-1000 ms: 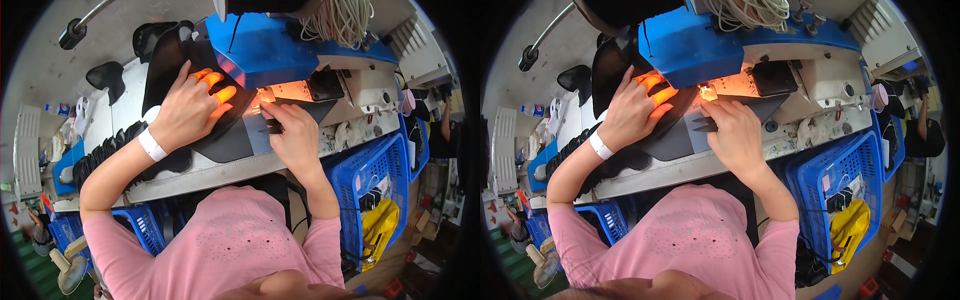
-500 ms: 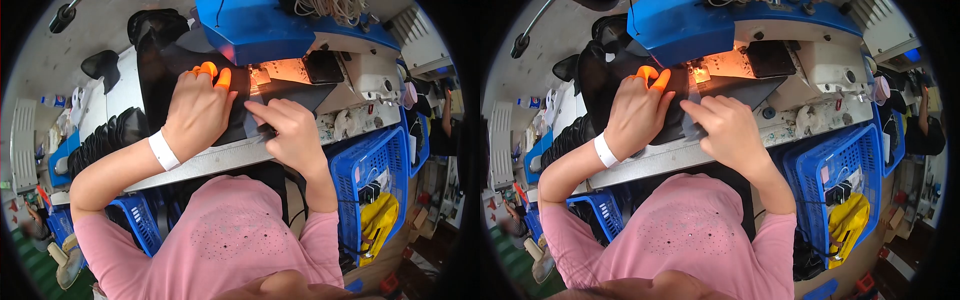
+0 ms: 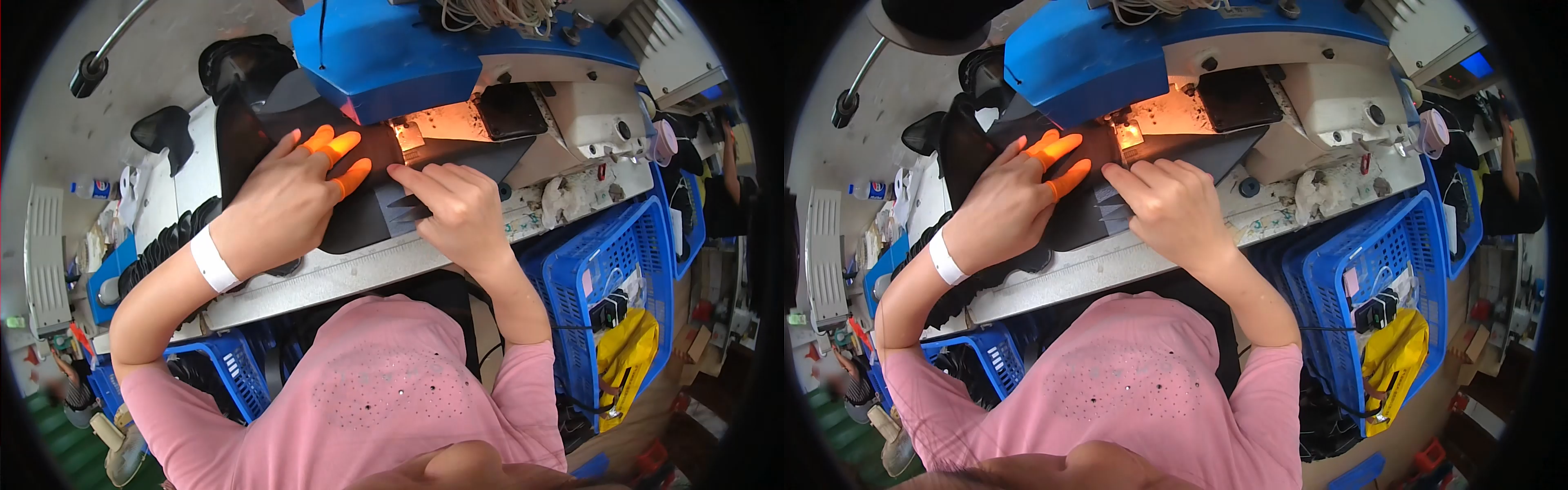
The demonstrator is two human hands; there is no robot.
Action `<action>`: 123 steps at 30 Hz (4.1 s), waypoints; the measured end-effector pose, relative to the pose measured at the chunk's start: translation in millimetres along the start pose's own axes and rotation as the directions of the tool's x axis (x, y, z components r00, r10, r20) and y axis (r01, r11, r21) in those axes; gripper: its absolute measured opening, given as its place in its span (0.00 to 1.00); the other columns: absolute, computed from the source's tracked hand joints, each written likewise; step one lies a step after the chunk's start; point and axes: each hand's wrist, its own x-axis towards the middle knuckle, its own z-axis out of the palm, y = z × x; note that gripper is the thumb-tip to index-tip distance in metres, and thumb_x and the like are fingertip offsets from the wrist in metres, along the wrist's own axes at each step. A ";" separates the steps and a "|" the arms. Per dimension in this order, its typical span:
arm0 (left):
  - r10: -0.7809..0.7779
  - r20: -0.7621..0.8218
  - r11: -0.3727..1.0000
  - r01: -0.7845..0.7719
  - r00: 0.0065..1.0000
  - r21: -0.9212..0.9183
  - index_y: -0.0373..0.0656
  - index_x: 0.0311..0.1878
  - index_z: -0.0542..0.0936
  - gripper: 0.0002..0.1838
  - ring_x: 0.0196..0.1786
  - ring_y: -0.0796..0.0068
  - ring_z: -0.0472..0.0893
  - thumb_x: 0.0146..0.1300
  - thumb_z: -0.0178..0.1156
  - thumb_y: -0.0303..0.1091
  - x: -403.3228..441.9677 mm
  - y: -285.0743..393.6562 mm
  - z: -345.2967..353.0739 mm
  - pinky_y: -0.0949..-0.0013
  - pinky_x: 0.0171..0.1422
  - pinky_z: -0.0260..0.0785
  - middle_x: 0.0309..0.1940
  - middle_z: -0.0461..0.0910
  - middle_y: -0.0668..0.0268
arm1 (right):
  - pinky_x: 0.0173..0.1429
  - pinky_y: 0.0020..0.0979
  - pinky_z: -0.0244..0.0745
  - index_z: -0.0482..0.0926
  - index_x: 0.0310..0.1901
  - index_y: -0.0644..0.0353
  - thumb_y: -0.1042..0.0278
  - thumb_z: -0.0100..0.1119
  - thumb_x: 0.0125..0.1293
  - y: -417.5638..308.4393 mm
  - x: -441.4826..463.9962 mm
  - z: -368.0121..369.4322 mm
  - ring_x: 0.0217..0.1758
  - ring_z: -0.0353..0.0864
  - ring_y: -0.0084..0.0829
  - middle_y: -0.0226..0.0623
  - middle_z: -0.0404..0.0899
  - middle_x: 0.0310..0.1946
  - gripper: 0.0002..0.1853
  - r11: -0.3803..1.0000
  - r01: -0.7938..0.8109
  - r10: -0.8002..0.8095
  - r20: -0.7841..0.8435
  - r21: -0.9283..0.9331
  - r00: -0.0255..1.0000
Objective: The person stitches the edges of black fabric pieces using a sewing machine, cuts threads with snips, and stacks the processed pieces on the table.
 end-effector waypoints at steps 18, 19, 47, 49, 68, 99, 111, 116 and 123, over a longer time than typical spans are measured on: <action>-0.138 -0.234 0.918 0.213 0.962 0.336 0.62 0.67 0.75 0.24 0.49 0.58 0.75 0.66 0.58 0.42 7.8 -9.3 17.5 0.53 0.68 0.62 0.52 0.75 0.53 | 0.32 0.36 0.73 0.82 0.39 0.58 0.80 0.58 0.37 0.6 -2.0 2.1 0.25 0.76 0.37 0.33 0.74 0.22 0.21 1.000 -0.017 0.018 -0.015 0.015 1.000; -0.153 -0.270 0.915 0.240 0.951 0.326 0.62 0.67 0.75 0.25 0.49 0.58 0.75 0.66 0.59 0.41 9.2 -4.0 18.8 0.54 0.65 0.64 0.52 0.75 0.52 | 0.32 0.36 0.73 0.82 0.39 0.58 0.80 0.58 0.37 0.8 -2.1 2.6 0.25 0.76 0.37 0.33 0.74 0.22 0.21 1.000 -0.016 0.016 -0.019 0.022 1.000; -0.501 -0.475 0.768 0.625 0.723 0.141 0.42 0.38 0.87 0.18 0.38 0.54 0.76 0.65 0.60 0.48 20.8 48.1 39.3 0.56 0.48 0.60 0.28 0.78 0.53 | 0.41 0.38 0.73 0.78 0.49 0.61 0.75 0.61 0.57 -11.3 5.7 -24.6 0.37 0.78 0.39 0.40 0.75 0.32 0.16 0.991 -0.126 0.129 0.096 -0.040 0.987; -0.536 -0.418 0.768 0.629 0.733 0.118 0.40 0.30 0.86 0.19 0.38 0.53 0.77 0.65 0.61 0.47 14.1 52.4 39.1 0.56 0.48 0.61 0.25 0.77 0.53 | 0.40 0.37 0.73 0.78 0.50 0.61 0.71 0.62 0.60 -16.0 8.7 -26.8 0.34 0.78 0.37 0.38 0.74 0.30 0.15 0.974 -0.110 0.133 0.111 -0.198 0.985; -0.143 -0.564 0.962 0.248 0.813 0.112 0.54 0.56 0.81 0.25 0.56 0.61 0.77 0.52 0.63 0.41 -88.1 34.2 83.3 0.60 0.58 0.59 0.48 0.78 0.66 | 0.28 0.36 0.75 0.82 0.48 0.55 0.63 0.63 0.62 1.8 15.3 6.2 0.25 0.82 0.38 0.34 0.79 0.24 0.14 0.973 -0.166 0.162 -0.038 -0.160 0.986; -0.769 -0.592 0.632 -0.155 -0.242 -0.759 0.38 0.48 0.72 0.17 0.49 0.71 0.78 0.59 0.66 0.18 -17.8 -99.3 98.7 0.70 0.51 0.72 0.44 0.74 0.63 | 0.30 0.34 0.74 0.83 0.46 0.59 0.64 0.65 0.62 -3.0 14.2 6.8 0.25 0.81 0.39 0.37 0.83 0.27 0.12 0.975 -0.197 0.189 -0.079 -0.104 0.979; -0.129 -0.534 0.957 -0.037 0.836 -0.289 0.49 0.44 0.87 0.21 0.43 0.59 0.75 0.46 0.71 0.48 -51.7 23.7 28.2 0.57 0.51 0.69 0.41 0.79 0.63 | 0.33 0.35 0.75 0.81 0.46 0.61 0.77 0.64 0.59 -17.3 14.4 -24.5 0.27 0.82 0.42 0.40 0.79 0.31 0.12 0.947 -0.223 0.223 0.028 0.232 0.975; -0.015 -0.644 0.985 -0.098 0.765 -0.140 0.48 0.45 0.86 0.15 0.50 0.58 0.77 0.57 0.68 0.42 -33.7 22.4 43.4 0.52 0.61 0.70 0.45 0.79 0.63 | 0.38 0.41 0.74 0.82 0.49 0.59 0.78 0.60 0.47 -22.3 7.3 -16.7 0.32 0.80 0.42 0.38 0.78 0.31 0.22 0.991 -0.126 0.131 0.201 -0.037 0.971; -0.170 -0.392 0.981 0.117 0.904 -0.156 0.41 0.58 0.78 0.20 0.57 0.57 0.74 0.64 0.60 0.36 -13.3 30.7 39.8 0.52 0.67 0.61 0.59 0.76 0.60 | 0.37 0.40 0.74 0.83 0.45 0.60 0.79 0.59 0.47 -18.5 10.0 -20.7 0.32 0.80 0.40 0.37 0.78 0.25 0.19 0.930 -0.367 0.362 0.151 0.007 0.920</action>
